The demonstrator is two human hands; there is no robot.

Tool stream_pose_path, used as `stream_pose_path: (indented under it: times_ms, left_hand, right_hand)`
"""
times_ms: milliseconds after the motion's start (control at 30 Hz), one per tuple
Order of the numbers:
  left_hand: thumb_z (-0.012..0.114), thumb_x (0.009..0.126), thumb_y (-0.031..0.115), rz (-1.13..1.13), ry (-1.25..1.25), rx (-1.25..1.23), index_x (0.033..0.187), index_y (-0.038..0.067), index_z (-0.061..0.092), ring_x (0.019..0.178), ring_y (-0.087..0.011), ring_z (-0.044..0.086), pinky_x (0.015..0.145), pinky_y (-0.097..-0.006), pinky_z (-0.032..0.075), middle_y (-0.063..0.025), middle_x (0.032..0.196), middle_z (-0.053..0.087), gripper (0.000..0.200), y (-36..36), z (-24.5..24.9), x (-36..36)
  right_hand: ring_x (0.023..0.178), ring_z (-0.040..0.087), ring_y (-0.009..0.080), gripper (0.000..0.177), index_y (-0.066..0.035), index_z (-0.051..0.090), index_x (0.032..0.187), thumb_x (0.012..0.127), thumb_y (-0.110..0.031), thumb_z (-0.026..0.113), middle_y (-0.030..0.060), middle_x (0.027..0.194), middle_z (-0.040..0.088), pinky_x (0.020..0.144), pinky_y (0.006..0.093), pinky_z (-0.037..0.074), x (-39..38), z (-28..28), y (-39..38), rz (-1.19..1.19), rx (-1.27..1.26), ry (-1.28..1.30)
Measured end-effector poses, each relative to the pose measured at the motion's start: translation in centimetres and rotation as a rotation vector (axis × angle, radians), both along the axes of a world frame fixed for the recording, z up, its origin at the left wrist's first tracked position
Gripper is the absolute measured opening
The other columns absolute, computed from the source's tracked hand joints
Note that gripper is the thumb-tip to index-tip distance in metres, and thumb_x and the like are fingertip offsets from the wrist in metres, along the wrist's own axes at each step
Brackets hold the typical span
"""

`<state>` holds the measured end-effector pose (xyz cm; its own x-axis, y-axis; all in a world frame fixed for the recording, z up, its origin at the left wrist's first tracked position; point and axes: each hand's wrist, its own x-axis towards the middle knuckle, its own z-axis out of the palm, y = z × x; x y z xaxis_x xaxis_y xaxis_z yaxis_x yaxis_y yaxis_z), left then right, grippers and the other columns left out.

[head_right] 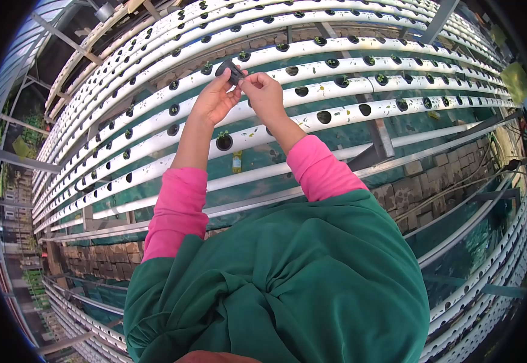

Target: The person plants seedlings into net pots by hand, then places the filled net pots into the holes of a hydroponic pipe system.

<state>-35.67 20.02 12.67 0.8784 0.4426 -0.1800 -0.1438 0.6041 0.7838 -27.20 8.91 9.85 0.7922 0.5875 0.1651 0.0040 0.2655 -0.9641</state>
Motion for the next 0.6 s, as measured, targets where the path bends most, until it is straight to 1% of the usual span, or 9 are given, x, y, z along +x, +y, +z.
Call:
stream_pose_path:
  times_ms: [100,167,200,267,300,367,500,567,600]
  left_hand:
    - [0.065,0.09,0.03,-0.009,0.013,-0.029,0.11,0.009,0.06,0.088,-0.0135,0.055,0.074,-0.0244,0.047,-0.0056,0.104,0.064,0.029,0.1,0.1,-0.2]
    - [0.066,0.09,0.032,0.004,0.012,-0.051,0.107,0.008,0.061,0.088,-0.0148,0.056,0.075,-0.0254,0.048,-0.0065,0.101,0.064,0.03,0.2,0.1,-0.2]
    - [0.066,0.09,0.032,0.003,0.011,-0.052,0.107,0.008,0.061,0.088,-0.0148,0.056,0.075,-0.0254,0.048,-0.0065,0.101,0.064,0.03,0.3,0.0,-0.2]
    - [0.066,0.09,0.032,-0.014,0.027,-0.038,0.106,0.007,0.061,0.088,-0.0153,0.057,0.076,-0.0268,0.048,-0.0063,0.098,0.065,0.03,0.7,-0.3,-0.1]
    - [0.066,0.09,0.032,-0.016,0.027,-0.04,0.106,0.007,0.061,0.088,-0.0153,0.057,0.076,-0.0268,0.048,-0.0063,0.098,0.065,0.03,0.8,-0.4,-0.1]
    - [0.066,0.089,0.032,-0.018,0.032,-0.043,0.105,0.007,0.061,0.087,-0.0155,0.058,0.077,-0.0277,0.048,-0.0063,0.097,0.065,0.03,0.9,-0.8,0.0]
    - [0.066,0.089,0.032,-0.022,0.034,-0.014,0.104,0.007,0.062,0.086,-0.0156,0.059,0.076,-0.0277,0.048,-0.0059,0.097,0.065,0.029,1.0,-1.4,0.3]
    - [0.066,0.09,0.026,-0.054,0.045,0.124,0.111,0.007,0.059,0.088,-0.0112,0.058,0.076,-0.025,0.049,-0.0048,0.102,0.065,0.029,1.3,-1.8,0.6]
    - [0.066,0.09,0.026,-0.066,0.044,0.121,0.111,0.007,0.059,0.088,-0.0112,0.058,0.076,-0.025,0.049,-0.0048,0.102,0.065,0.029,1.2,-2.2,0.9]
  right_hand:
    - [0.063,0.052,0.0089,0.014,-0.003,0.067,0.082,0.079,-0.016,0.07,0.0016,0.069,0.06,0.056,0.0247,0.042,0.2,-0.5,0.4,-0.008,-0.018,0.006]
    - [0.076,0.057,0.0135,0.015,-0.003,0.068,0.08,0.077,-0.017,0.071,0.0056,0.079,0.063,0.068,0.028,0.045,0.6,-1.2,0.8,-0.031,-0.007,-0.085]
    - [0.076,0.057,0.0135,0.015,-0.003,0.068,0.08,0.077,-0.017,0.071,0.0056,0.079,0.063,0.068,0.028,0.045,0.7,-1.3,0.8,-0.033,-0.008,-0.086]
    - [0.089,0.06,0.0196,0.016,-0.003,0.069,0.077,0.076,-0.019,0.072,0.0099,0.091,0.064,0.08,0.0312,0.046,0.9,-1.4,0.8,-0.102,0.036,-0.261]
    - [0.089,0.06,0.0196,0.016,-0.003,0.069,0.077,0.076,-0.019,0.072,0.0099,0.091,0.064,0.08,0.0312,0.046,0.9,-1.3,0.6,-0.103,0.034,-0.262]
    - [0.095,0.061,0.0238,0.015,-0.004,0.069,0.078,0.075,-0.019,0.072,0.0124,0.096,0.064,0.085,0.0324,0.045,0.9,-1.0,0.3,-0.144,0.004,-0.414]
    - [0.1,0.06,0.0262,0.015,-0.005,0.07,0.078,0.074,-0.02,0.073,0.0133,0.097,0.064,0.088,0.0348,0.044,1.7,-1.8,0.1,-0.154,-0.019,-0.467]
    - [0.101,0.058,0.0264,0.017,-0.006,0.071,0.081,0.073,-0.021,0.075,0.0137,0.101,0.063,0.086,0.036,0.046,2.4,-1.7,-0.6,-0.044,-0.171,-0.46]
    - [0.096,0.059,0.0229,0.022,-0.006,0.069,0.096,0.077,-0.017,0.074,0.0123,0.107,0.062,0.082,0.0328,0.047,2.4,-1.4,-1.4,-0.083,-0.341,-0.597]
